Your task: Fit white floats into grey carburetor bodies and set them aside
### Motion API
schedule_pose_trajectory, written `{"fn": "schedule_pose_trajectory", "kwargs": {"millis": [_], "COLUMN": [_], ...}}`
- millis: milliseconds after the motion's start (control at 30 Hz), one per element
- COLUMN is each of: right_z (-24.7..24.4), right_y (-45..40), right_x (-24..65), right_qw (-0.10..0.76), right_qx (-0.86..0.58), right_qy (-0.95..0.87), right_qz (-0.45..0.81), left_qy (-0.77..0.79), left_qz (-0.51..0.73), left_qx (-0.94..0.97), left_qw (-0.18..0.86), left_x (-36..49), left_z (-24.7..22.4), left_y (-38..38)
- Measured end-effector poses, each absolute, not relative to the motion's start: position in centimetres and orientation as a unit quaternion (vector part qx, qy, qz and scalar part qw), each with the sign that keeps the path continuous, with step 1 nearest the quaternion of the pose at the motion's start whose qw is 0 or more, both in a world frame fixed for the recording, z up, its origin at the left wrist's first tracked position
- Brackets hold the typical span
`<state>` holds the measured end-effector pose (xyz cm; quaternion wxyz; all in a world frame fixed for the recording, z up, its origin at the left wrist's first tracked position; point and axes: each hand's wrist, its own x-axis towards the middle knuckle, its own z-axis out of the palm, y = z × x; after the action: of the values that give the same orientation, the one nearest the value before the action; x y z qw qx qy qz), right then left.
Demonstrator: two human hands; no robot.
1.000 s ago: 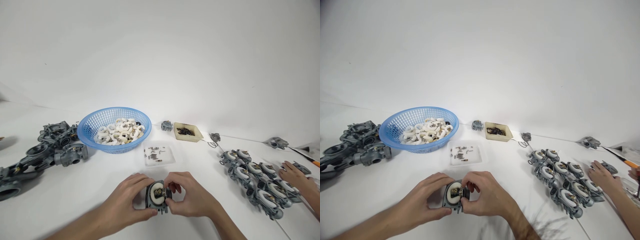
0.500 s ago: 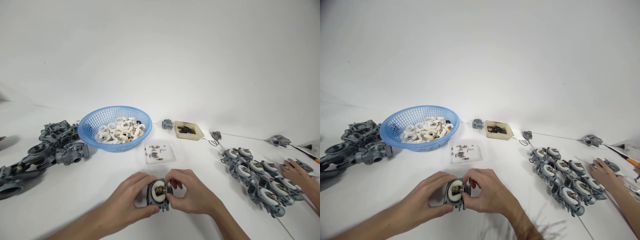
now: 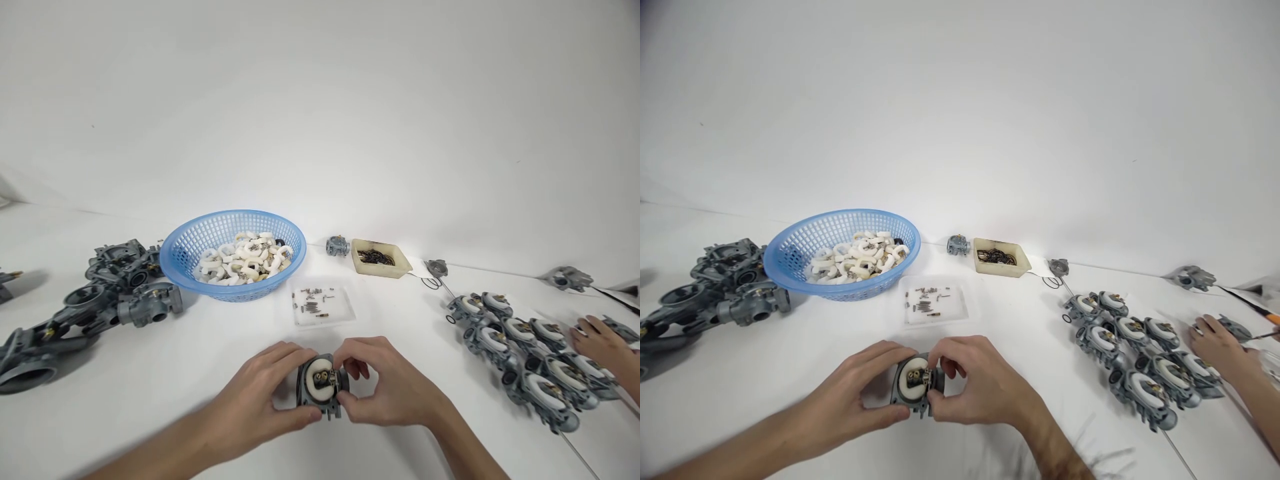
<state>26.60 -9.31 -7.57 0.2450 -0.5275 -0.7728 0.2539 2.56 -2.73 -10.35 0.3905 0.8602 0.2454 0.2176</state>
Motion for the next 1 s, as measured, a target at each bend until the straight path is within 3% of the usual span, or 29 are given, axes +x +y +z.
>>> {"fn": "schedule_pose_trajectory", "kwargs": {"millis": [1000], "right_z": [-6.68], "right_y": [-9.43], "right_x": [26.30], "right_qw": [0.227], "right_qx": [-0.544], "right_qy": [-0.758], "right_qz": [0.281], "left_qy": [0.240], "left_qz": [0.220], "left_qx": [0.868], "left_qw": [0.375], "left_x": [2.64], "left_z": [-9.74], "left_y": [-2.79]}}
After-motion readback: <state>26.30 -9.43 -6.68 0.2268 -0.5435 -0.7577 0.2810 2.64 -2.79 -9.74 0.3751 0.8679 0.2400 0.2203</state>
